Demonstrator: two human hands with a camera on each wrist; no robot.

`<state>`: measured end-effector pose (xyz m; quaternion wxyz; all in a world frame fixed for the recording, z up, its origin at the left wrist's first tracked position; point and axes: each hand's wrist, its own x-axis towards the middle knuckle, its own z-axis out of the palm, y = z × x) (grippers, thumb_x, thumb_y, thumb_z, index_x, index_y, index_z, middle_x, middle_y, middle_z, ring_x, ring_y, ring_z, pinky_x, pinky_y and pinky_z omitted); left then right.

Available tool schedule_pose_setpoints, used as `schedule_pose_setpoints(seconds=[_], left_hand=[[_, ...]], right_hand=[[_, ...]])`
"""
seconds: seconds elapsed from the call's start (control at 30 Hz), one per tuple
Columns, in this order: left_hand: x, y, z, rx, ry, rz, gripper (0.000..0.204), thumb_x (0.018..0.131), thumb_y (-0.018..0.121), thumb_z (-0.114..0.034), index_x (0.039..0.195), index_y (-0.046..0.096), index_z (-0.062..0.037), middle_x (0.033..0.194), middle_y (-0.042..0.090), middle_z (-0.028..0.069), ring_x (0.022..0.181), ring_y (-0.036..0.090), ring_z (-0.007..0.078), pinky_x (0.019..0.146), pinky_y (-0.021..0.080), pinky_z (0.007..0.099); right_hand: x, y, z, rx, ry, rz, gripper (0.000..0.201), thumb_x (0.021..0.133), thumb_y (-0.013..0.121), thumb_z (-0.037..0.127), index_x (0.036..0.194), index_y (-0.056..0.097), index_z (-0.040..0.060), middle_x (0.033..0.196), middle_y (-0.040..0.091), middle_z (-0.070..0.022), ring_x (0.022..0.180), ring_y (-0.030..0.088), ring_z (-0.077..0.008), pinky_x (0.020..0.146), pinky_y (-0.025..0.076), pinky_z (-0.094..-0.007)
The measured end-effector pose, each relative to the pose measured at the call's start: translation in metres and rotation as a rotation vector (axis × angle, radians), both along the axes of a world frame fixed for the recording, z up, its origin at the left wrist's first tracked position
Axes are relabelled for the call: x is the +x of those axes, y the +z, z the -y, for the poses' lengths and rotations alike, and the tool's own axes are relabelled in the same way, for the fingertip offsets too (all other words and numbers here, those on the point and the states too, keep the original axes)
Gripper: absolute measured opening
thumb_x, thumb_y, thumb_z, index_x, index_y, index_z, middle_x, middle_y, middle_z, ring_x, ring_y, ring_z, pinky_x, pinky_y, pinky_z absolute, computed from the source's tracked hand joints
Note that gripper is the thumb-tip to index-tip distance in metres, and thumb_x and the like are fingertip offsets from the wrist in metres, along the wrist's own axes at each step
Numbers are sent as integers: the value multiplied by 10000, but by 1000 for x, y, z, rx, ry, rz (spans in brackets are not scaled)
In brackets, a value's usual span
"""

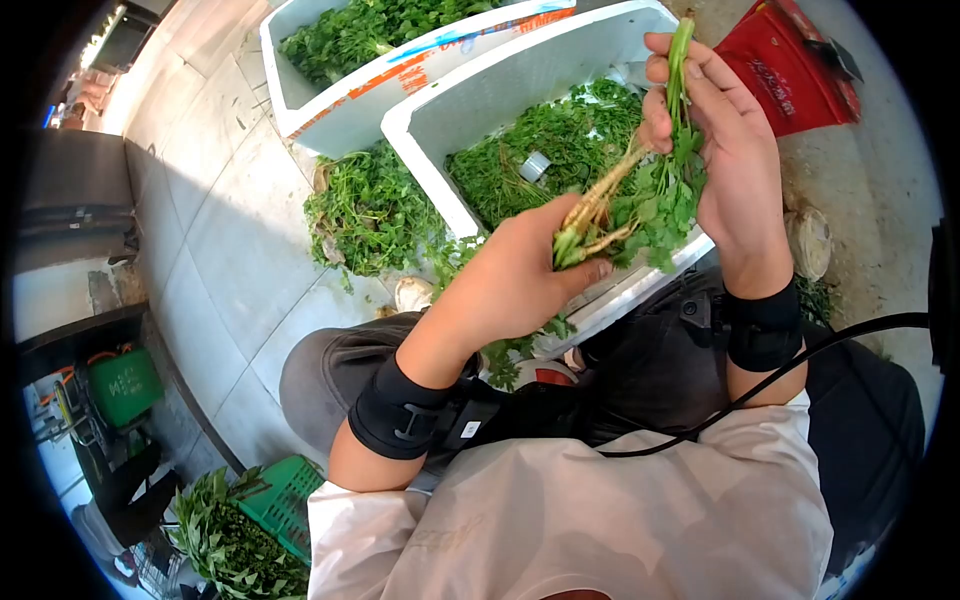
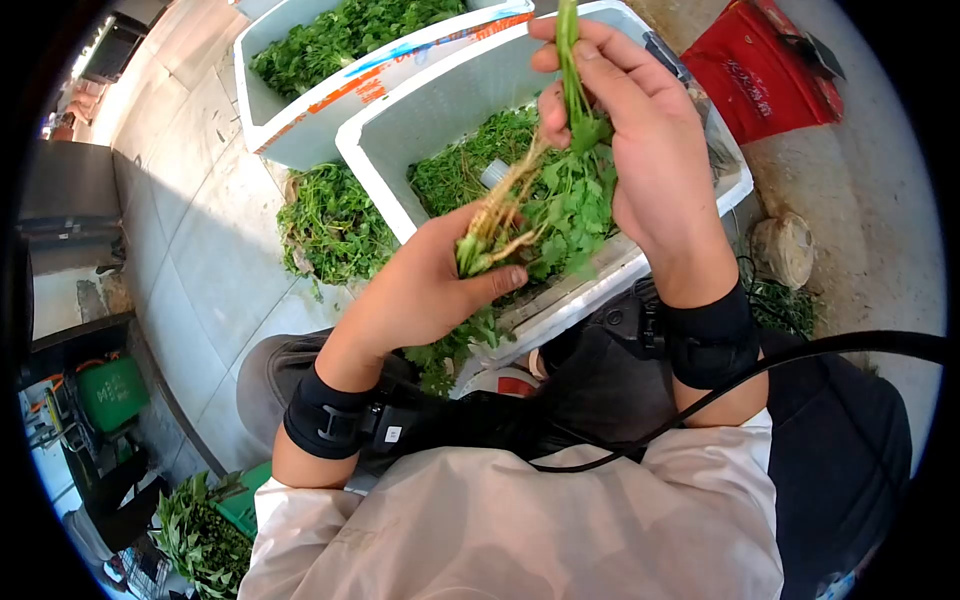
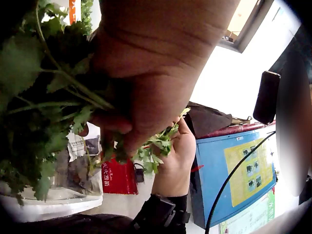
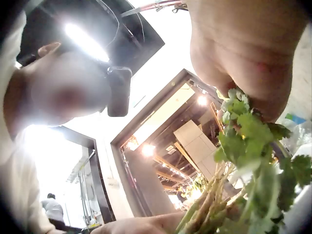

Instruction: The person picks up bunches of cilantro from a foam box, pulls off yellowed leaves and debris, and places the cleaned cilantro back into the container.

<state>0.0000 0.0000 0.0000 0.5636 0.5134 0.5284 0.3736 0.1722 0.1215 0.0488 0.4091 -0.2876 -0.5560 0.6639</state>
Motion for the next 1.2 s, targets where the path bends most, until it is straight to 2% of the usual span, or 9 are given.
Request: schedule_pose_setpoints(seconds=[0.07, 0.2, 0.37, 0.5, 0.57, 0.63, 0.73, 1.07, 1.2], left_hand=[[1, -3, 1, 12, -103, -35, 378, 916, 753, -63, 1263, 608, -16, 1002, 700, 56, 958, 603, 121, 916, 501, 307], [7, -5, -1, 0, -154, -15, 353, 918, 746, -62, 1244, 622, -9, 1001, 710, 57, 948, 604, 114, 903, 501, 301], [7, -4, -1, -35, -53, -142, 180, 947, 715, -108, 1091, 692, -3, 964, 753, 70, 868, 639, 130, 836, 519, 318], [3, -4, -4, -35, -15, -214, 143, 963, 687, -125, 1044, 707, -9, 893, 769, 81, 830, 683, 165, 809, 530, 336], [2, -2, -5, -105, 16, -300, 146, 966, 668, -130, 1044, 713, -15, 871, 774, 83, 826, 710, 197, 794, 534, 346], [0, -1, -5, -73, 23, -318, 141, 961, 669, -125, 1036, 714, -15, 873, 773, 84, 820, 711, 201, 789, 535, 349], [-1, -1, -5, -49, 42, -336, 136, 955, 671, -124, 1024, 713, -14, 870, 771, 86, 811, 712, 210, 781, 536, 355], [7, -14, -5, 31, 114, -396, 214, 917, 725, -152, 1066, 668, -8, 923, 737, 160, 817, 695, 284, 785, 527, 375], [17, -20, -7, 91, 145, -368, 251, 904, 748, -155, 1093, 662, -13, 924, 724, 160, 837, 687, 251, 791, 520, 371]], right_hand=[[-1, 1, -2, -14, -79, -97, 376, 1083, 476, 163, 1388, 514, -52, 1114, 609, -45, 785, 496, -100, 662, 409, -264], [7, 1, -14, -58, -141, -198, 351, 1081, 467, 141, 1364, 522, -59, 1095, 599, -49, 778, 484, -102, 658, 404, -263], [19, -3, -27, -149, -257, -336, 328, 1080, 452, 127, 1335, 532, -62, 1074, 583, -68, 769, 468, -114, 653, 408, -261], [35, -3, -42, -148, -331, -423, 304, 1071, 475, 120, 1307, 543, -60, 1055, 578, -71, 764, 470, -122, 646, 412, -257], [44, 1, -50, -134, -466, -470, 279, 1055, 507, 101, 1282, 553, -55, 1038, 573, -74, 766, 480, -128, 646, 423, -264], [68, -3, -65, -109, -404, -515, 267, 1032, 558, 111, 1258, 543, -32, 1048, 545, -89, 770, 509, -175, 651, 455, -312], [75, 5, -69, -41, -705, -490, 203, 1043, 516, 93, 1193, 563, -35, 997, 547, -87, 771, 504, -177, 649, 455, -324], [66, 6, -61, -147, -647, -539, 215, 1039, 535, 103, 1195, 566, -43, 994, 546, -91, 774, 507, -186, 646, 453, -323], [45, 14, -42, -121, -559, -563, 215, 1043, 531, 103, 1199, 566, -40, 990, 555, -87, 784, 502, -169, 665, 456, -311]])
